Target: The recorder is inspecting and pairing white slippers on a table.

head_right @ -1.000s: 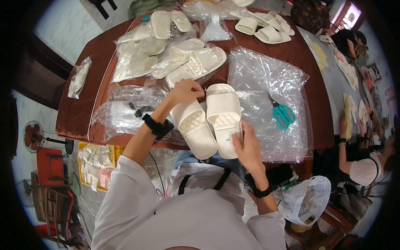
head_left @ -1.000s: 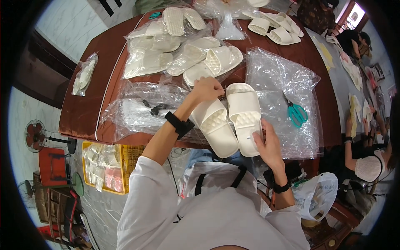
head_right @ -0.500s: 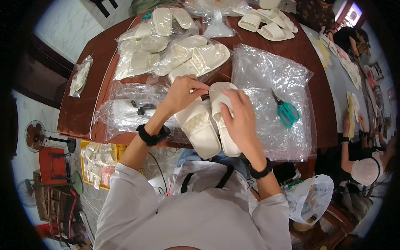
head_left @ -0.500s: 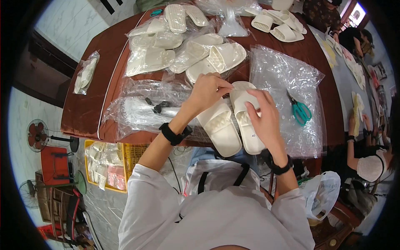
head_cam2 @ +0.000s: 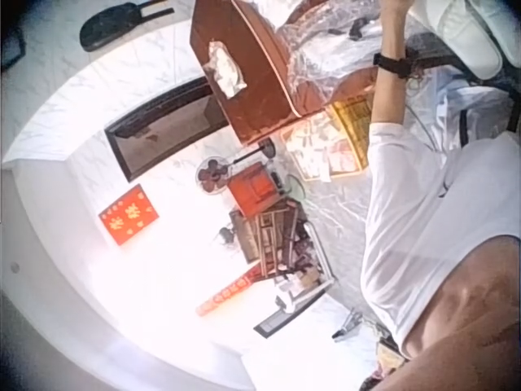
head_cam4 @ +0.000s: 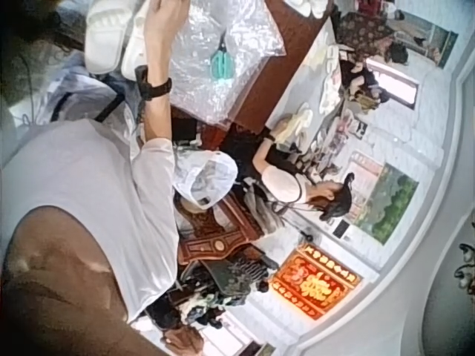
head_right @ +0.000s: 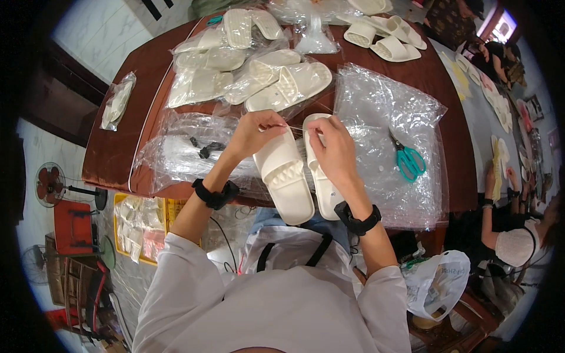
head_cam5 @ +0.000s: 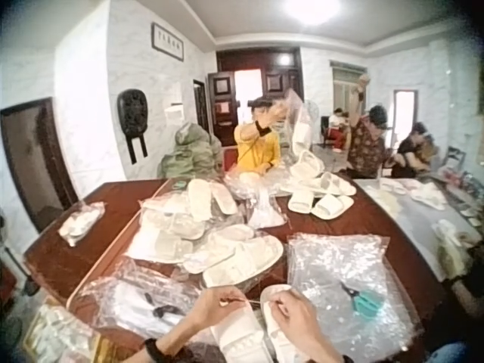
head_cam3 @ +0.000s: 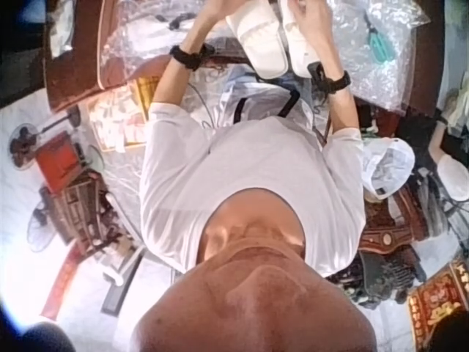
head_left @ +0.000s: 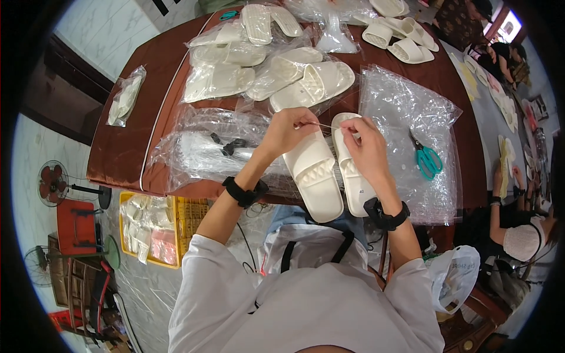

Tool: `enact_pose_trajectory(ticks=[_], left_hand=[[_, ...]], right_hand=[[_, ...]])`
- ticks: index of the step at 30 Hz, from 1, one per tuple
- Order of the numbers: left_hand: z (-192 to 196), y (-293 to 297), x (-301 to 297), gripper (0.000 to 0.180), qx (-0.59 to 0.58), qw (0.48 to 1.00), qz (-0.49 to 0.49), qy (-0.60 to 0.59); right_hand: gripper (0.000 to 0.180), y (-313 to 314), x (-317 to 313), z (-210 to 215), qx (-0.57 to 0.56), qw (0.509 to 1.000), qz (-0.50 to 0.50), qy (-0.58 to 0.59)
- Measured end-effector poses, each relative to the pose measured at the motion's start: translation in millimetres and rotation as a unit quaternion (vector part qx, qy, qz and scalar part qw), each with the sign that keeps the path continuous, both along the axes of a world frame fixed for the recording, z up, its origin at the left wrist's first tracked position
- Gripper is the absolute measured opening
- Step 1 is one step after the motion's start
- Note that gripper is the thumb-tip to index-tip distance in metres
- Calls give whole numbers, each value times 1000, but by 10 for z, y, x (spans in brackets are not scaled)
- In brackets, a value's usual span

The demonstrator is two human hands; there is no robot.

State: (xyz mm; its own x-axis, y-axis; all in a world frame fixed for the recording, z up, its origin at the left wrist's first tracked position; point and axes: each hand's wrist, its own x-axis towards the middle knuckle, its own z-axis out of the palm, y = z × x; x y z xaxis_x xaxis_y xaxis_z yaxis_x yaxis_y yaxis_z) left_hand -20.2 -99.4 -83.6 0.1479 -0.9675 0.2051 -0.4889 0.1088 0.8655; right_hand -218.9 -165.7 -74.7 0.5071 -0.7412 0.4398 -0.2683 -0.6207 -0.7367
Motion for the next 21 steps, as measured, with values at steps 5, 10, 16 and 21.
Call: enact_pose_trajectory(ticks=[5, 10, 16, 21], left_hand=[[-13, -44, -47, 10, 14, 998, -19, 65], [-104, -21, 32, 13, 29, 997, 4, 75], [-207, -53, 28, 14, 20, 998, 6, 59], [-247, -38, 13, 15, 15, 999, 6, 51]], right_hand=[[15, -9, -1, -19, -29, 997, 3, 72], [26, 126, -109, 156, -60, 997, -37, -3], [25, 563, -558, 145, 44, 985, -74, 151], [31, 634, -276, -223, -64, 987, -79, 127]])
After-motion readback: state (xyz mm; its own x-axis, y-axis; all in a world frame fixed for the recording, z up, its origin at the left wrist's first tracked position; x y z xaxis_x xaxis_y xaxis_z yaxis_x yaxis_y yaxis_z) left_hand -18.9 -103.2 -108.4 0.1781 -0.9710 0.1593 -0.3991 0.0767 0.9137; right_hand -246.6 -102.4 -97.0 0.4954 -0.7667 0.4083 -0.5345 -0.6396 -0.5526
